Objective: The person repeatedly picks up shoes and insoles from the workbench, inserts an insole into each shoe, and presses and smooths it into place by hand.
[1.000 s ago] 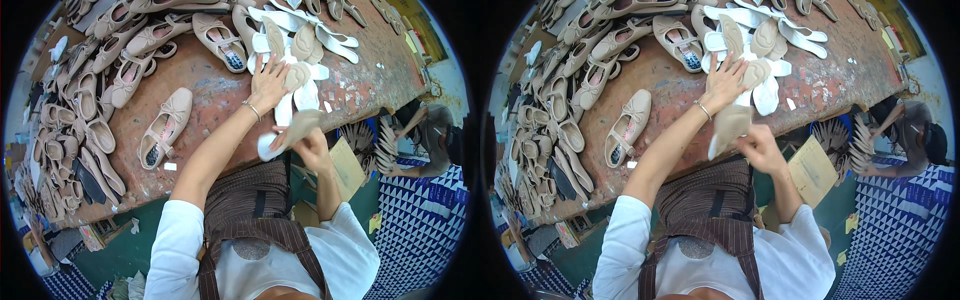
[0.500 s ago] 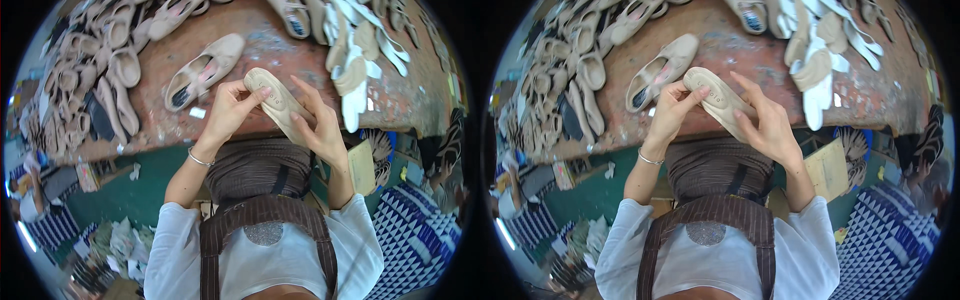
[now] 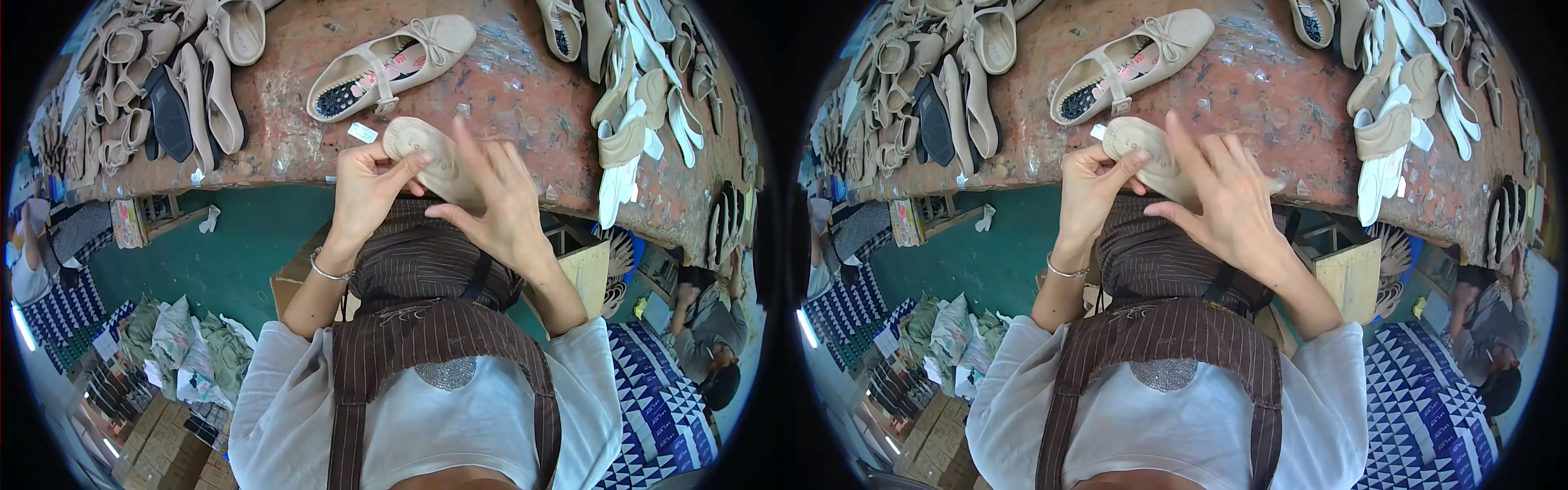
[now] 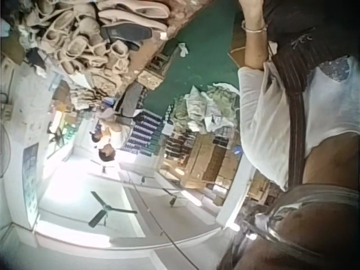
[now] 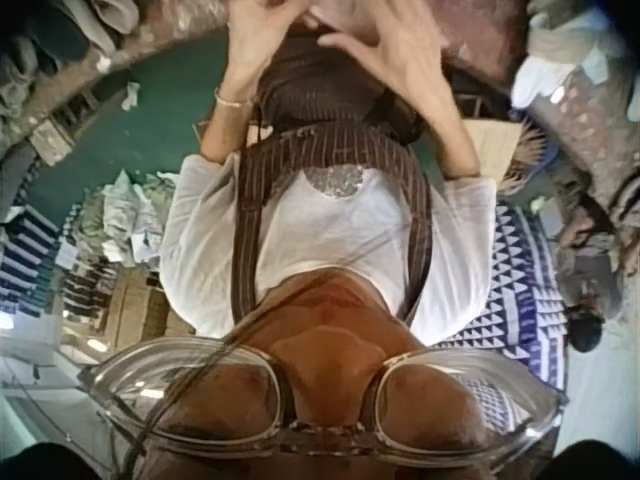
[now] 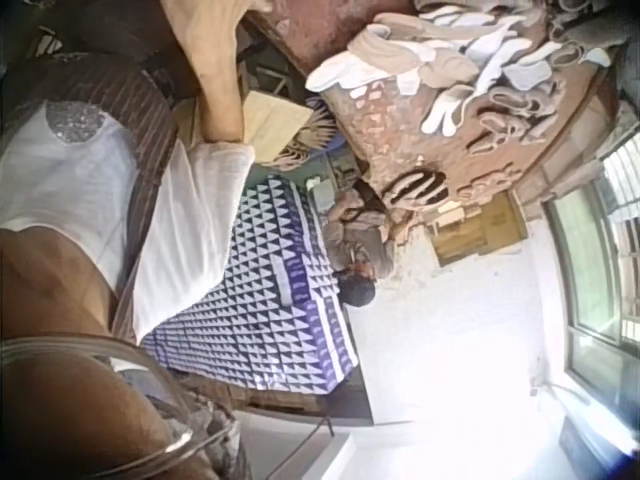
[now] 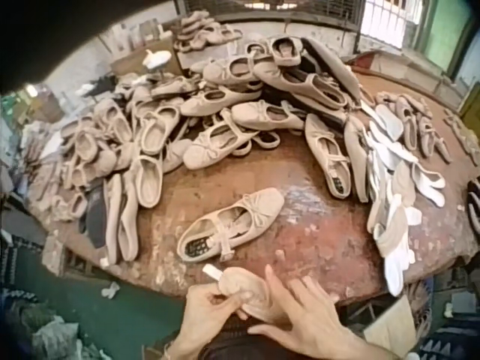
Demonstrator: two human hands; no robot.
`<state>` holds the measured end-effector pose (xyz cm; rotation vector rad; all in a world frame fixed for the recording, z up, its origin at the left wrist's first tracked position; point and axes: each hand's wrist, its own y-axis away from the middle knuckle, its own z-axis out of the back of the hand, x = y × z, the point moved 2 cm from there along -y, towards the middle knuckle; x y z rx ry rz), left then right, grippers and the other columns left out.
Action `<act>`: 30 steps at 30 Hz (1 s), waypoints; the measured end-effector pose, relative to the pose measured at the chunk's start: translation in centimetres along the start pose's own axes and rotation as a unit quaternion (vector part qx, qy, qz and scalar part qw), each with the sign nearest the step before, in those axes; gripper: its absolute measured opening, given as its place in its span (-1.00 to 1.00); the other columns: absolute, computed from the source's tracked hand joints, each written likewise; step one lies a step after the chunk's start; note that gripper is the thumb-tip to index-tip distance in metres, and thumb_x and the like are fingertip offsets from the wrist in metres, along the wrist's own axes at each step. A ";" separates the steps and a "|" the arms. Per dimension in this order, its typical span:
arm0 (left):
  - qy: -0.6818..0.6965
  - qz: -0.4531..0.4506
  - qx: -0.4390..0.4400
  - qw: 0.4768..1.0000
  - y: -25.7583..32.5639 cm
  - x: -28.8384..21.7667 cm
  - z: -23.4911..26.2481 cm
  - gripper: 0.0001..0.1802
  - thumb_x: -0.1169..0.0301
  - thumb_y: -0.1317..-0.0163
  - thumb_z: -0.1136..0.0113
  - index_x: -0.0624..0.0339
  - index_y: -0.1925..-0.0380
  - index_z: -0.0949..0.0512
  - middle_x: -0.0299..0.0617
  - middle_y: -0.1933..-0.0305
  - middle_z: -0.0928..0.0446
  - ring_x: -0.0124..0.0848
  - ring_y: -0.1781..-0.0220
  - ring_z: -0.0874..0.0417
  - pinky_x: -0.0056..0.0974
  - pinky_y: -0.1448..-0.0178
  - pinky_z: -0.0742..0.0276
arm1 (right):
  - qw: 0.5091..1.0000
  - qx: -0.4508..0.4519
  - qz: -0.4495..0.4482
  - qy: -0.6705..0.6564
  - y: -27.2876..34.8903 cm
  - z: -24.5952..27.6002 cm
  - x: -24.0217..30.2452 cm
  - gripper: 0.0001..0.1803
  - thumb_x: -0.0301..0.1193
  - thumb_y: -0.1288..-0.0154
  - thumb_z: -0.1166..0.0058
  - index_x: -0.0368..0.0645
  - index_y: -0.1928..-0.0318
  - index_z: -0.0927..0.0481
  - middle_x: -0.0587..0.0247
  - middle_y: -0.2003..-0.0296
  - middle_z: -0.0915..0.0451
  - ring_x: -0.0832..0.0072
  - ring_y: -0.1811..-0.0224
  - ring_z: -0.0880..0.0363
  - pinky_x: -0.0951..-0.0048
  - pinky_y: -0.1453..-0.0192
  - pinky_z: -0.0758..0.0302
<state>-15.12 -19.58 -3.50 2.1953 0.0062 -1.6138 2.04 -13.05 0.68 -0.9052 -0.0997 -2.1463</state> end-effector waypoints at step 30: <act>-0.178 0.001 -0.043 0.983 1.1 0.3 1.4 -0.54 0.27 -0.34 -0.29 0.32 0.69 -0.55 -0.38 0.74 -0.45 -0.71 0.66 -0.33 -0.42 0.59 -0.14 | 0.999 0.043 -0.023 -0.006 0.2 -2.7 -0.5 -0.23 -0.38 0.06 -0.48 -0.13 -0.25 -0.53 0.12 0.03 -0.60 0.23 0.02 -0.53 0.24 -0.03 -0.53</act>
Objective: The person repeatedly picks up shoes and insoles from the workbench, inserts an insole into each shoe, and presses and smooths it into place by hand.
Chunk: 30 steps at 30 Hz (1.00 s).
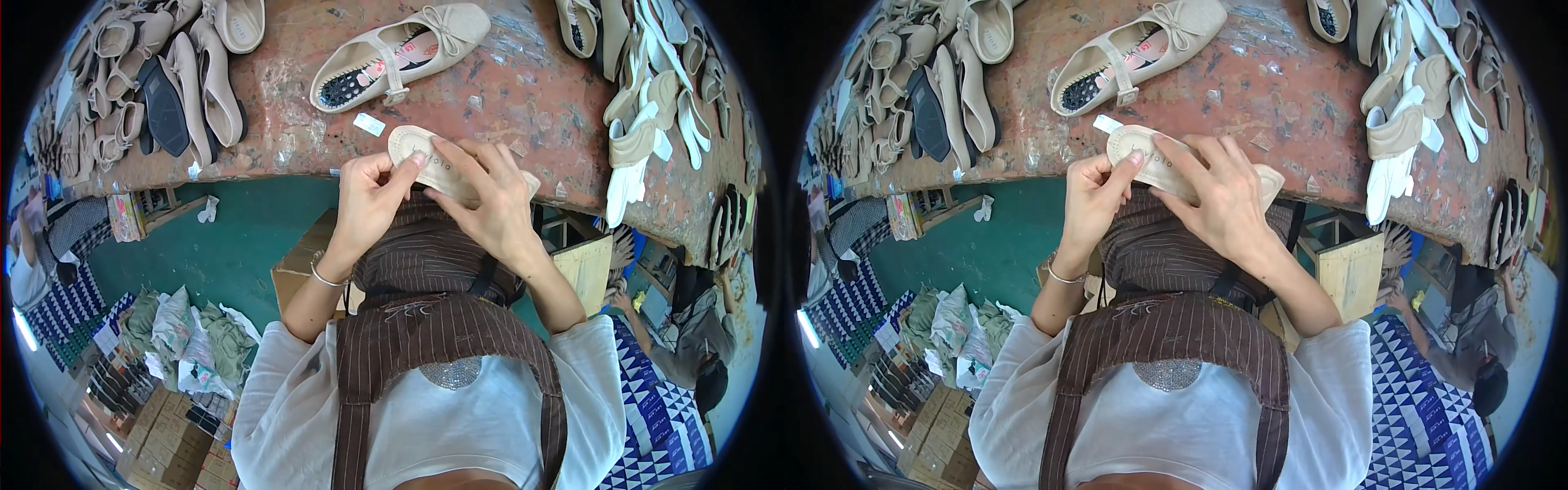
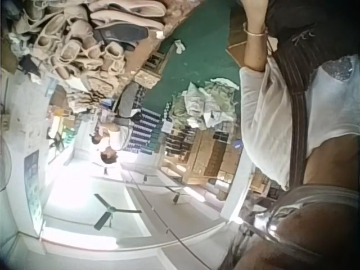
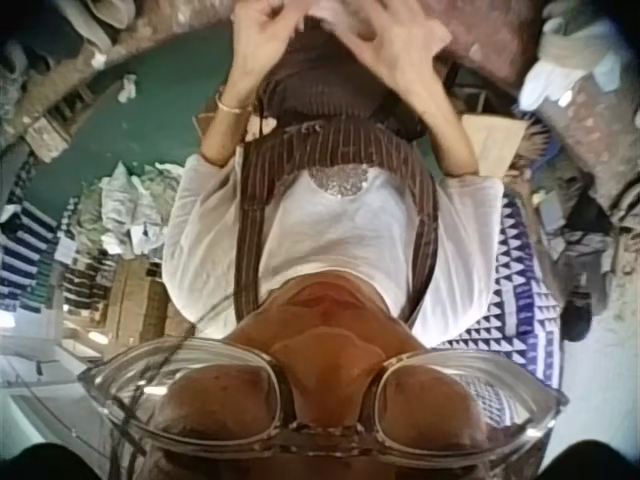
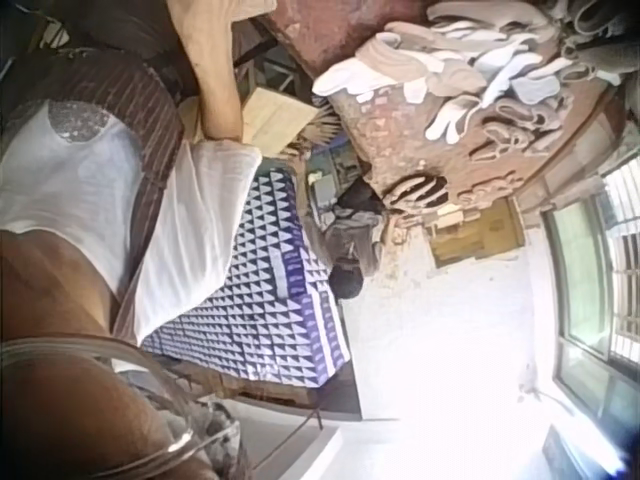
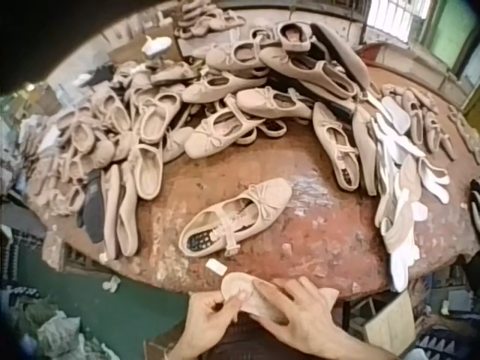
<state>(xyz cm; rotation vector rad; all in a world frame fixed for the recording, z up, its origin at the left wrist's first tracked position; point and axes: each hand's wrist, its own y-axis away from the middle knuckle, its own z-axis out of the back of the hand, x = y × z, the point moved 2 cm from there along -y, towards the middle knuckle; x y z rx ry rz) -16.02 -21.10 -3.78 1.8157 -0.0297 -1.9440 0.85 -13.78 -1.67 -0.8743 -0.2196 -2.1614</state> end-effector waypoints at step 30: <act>-0.082 -0.097 -0.169 0.977 -4.1 5.3 6.7 -0.29 0.43 -0.03 -0.57 0.40 -0.18 -0.47 -0.15 0.11 -0.53 -0.52 0.26 -0.65 -0.45 0.29 -0.63 | 0.996 -0.016 0.048 -0.069 -8.0 -5.2 -2.5 -0.94 -0.54 0.04 -0.24 -0.23 0.47 -0.71 0.20 0.32 -0.69 0.21 0.13 -0.63 0.21 -0.01 -0.54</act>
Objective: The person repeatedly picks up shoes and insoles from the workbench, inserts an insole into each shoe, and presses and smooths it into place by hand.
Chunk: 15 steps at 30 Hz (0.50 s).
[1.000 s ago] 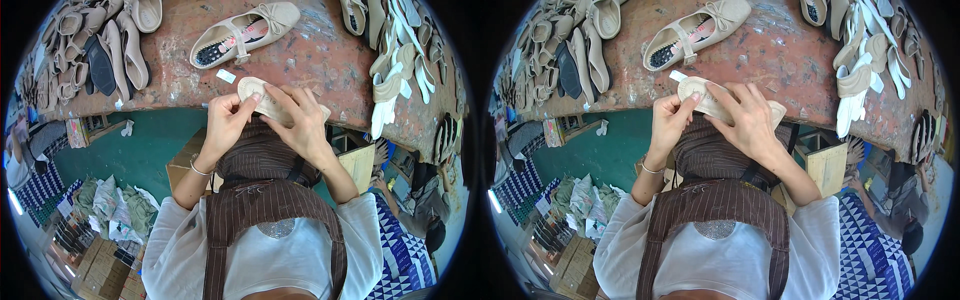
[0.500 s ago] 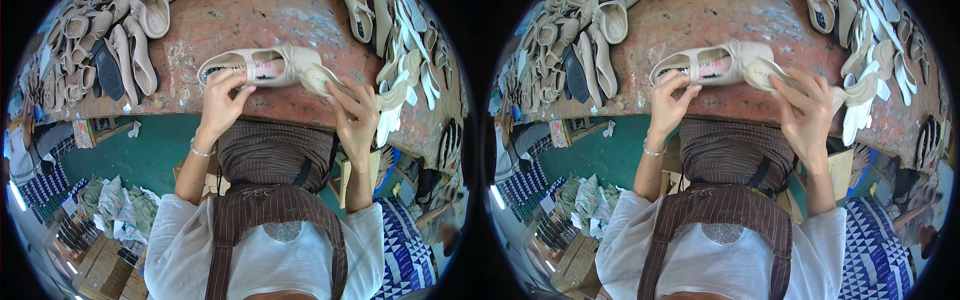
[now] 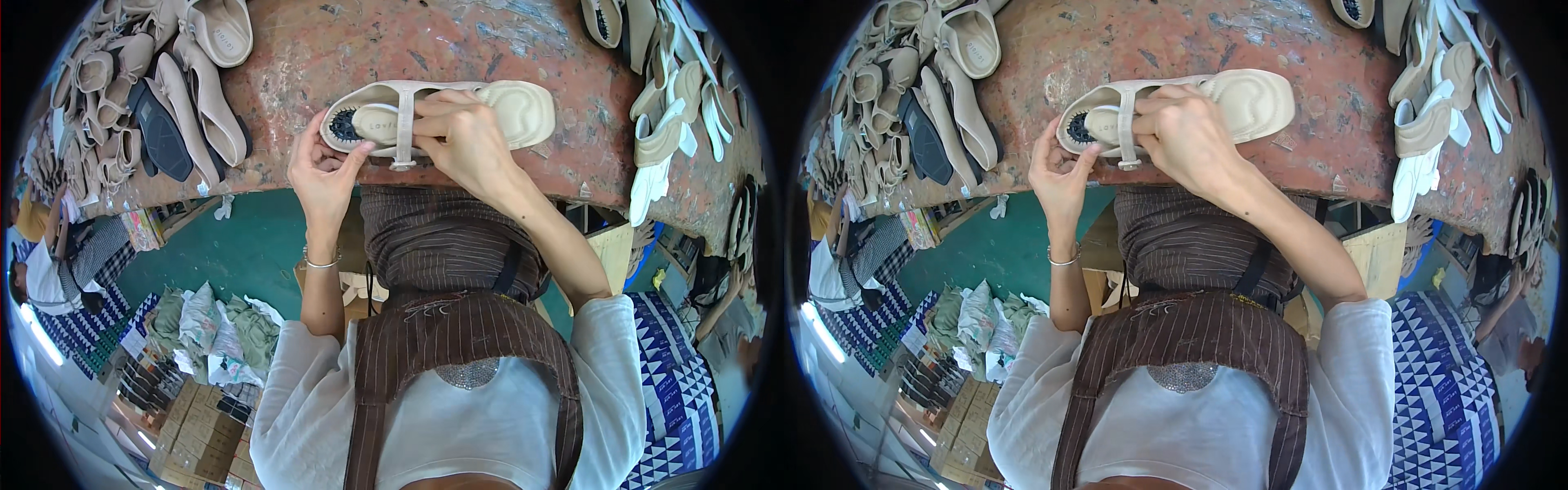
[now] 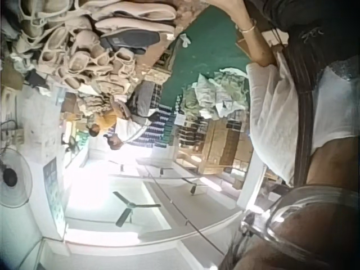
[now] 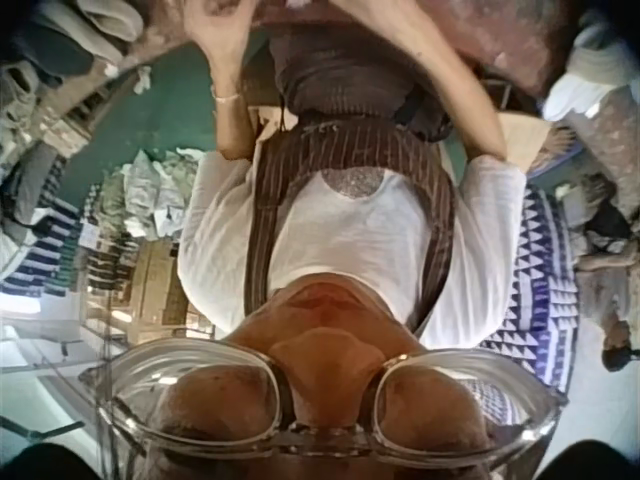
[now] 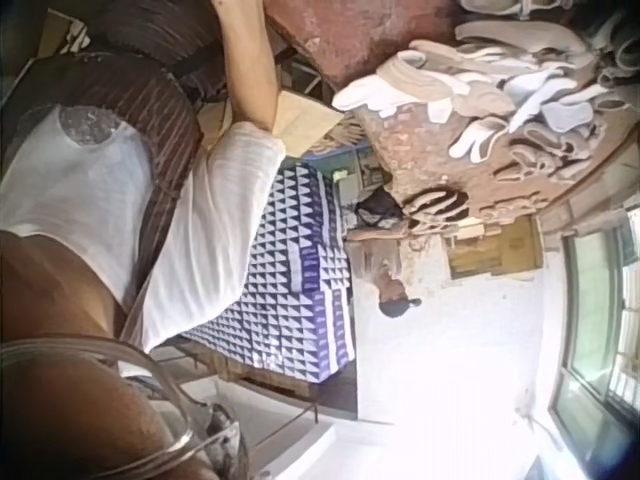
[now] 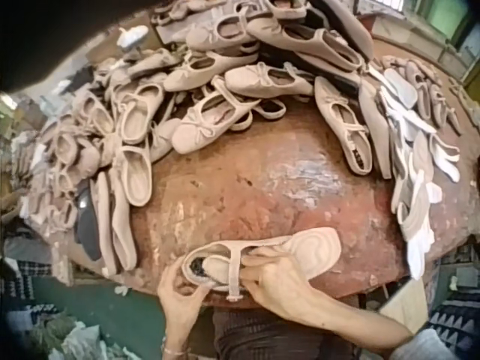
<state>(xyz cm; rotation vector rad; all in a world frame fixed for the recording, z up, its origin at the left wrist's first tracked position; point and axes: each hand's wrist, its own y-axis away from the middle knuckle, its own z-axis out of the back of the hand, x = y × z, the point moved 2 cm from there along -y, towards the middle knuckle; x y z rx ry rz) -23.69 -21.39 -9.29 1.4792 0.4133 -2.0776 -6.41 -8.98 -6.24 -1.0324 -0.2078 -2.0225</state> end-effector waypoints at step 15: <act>0.089 0.042 0.032 0.995 -1.1 0.9 0.6 -0.36 0.49 0.02 -0.58 0.43 -0.07 -0.48 -0.14 0.24 -0.66 -0.55 0.34 -0.67 -0.45 0.32 -0.65 | 0.994 0.042 -0.071 -0.075 -1.3 -3.8 0.7 -0.86 -0.60 -0.01 -0.27 -0.25 0.34 -0.77 0.12 0.23 -0.75 0.23 0.12 -0.67 0.30 0.05 -0.62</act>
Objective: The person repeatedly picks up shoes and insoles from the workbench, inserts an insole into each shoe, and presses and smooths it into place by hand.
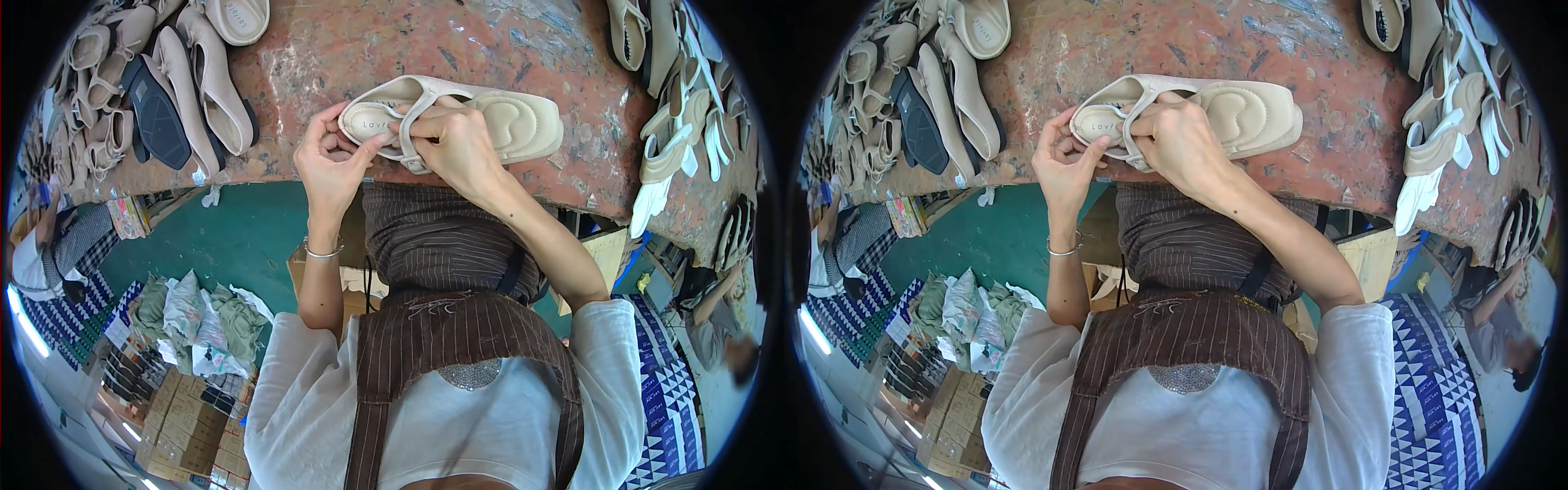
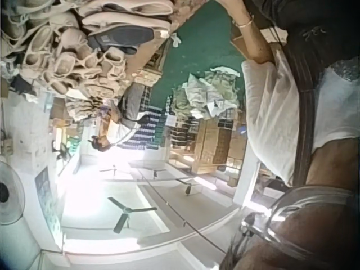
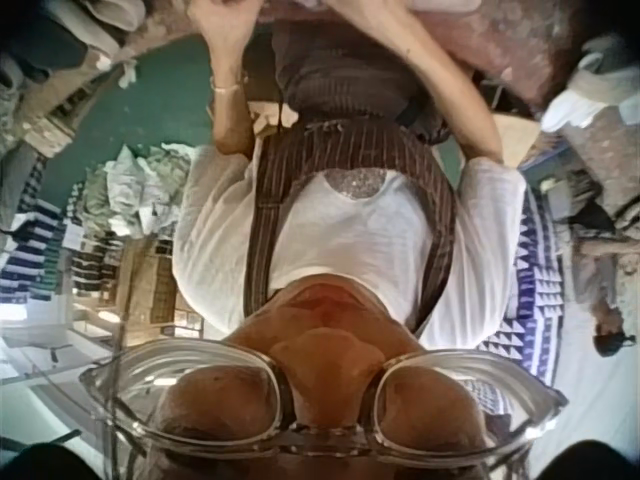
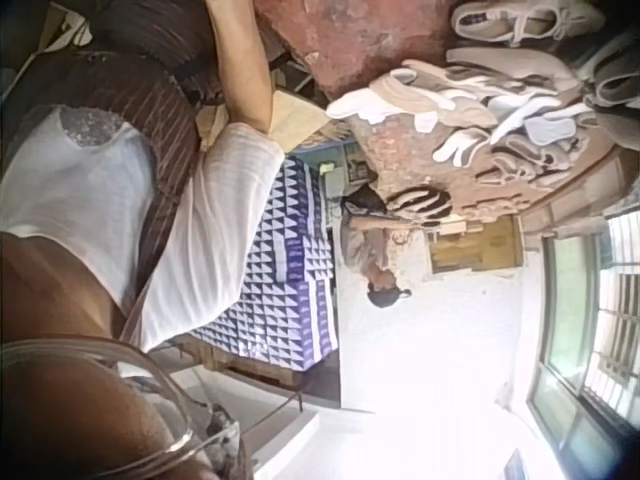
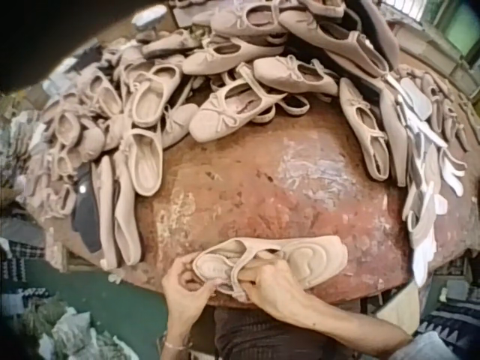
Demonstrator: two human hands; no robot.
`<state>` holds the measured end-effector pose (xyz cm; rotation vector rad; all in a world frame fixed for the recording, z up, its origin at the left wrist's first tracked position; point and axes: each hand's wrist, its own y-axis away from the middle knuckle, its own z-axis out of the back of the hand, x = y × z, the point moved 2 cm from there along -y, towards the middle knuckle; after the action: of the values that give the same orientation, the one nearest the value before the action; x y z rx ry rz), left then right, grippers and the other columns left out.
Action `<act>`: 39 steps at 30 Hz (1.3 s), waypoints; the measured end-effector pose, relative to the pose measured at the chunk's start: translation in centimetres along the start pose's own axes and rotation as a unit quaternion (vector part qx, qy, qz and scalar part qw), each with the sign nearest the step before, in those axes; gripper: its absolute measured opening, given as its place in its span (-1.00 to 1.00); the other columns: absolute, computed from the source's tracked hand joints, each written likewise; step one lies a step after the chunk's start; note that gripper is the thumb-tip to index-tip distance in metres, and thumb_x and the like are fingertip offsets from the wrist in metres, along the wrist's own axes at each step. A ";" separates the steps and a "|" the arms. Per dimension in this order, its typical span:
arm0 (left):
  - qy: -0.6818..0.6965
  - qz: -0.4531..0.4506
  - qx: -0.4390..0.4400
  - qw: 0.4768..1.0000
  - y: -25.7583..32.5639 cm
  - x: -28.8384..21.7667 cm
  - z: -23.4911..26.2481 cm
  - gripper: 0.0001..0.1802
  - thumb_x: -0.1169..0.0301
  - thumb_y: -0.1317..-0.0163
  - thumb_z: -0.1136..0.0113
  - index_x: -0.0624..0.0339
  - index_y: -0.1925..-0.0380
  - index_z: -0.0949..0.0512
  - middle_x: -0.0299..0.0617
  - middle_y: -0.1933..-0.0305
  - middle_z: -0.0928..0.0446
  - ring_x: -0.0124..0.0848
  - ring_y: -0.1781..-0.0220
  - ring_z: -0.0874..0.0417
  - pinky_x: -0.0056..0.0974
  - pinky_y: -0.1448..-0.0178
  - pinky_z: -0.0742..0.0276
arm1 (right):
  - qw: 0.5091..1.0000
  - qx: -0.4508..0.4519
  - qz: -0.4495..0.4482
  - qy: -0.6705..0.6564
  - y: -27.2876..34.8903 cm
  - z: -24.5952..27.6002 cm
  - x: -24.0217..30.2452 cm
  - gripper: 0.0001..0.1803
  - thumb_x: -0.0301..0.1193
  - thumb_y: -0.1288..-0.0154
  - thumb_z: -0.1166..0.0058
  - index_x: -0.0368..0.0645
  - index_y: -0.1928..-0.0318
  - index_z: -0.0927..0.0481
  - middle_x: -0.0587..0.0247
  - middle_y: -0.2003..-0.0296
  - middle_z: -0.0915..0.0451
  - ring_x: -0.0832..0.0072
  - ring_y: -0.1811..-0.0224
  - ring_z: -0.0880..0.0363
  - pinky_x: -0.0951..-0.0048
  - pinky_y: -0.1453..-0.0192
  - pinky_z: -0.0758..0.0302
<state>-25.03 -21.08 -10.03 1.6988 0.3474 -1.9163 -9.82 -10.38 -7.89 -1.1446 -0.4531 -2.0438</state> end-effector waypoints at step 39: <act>-0.403 -0.014 0.081 0.911 6.1 -4.8 -8.6 -0.77 0.26 -0.20 -0.29 0.11 0.52 -0.51 -0.05 0.56 -0.60 0.00 0.49 -0.66 0.03 0.37 -0.52 | 0.975 -0.148 -0.143 -0.084 -4.2 10.7 -4.6 0.09 -0.21 -0.18 -0.41 -0.38 -0.49 0.02 -0.26 -0.18 -0.51 0.00 -0.16 -0.57 0.20 -0.22 -0.50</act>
<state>-14.25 -20.36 -5.77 0.8451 -0.1156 -2.5134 -5.16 0.92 -5.80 -1.5132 -0.4256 -2.3287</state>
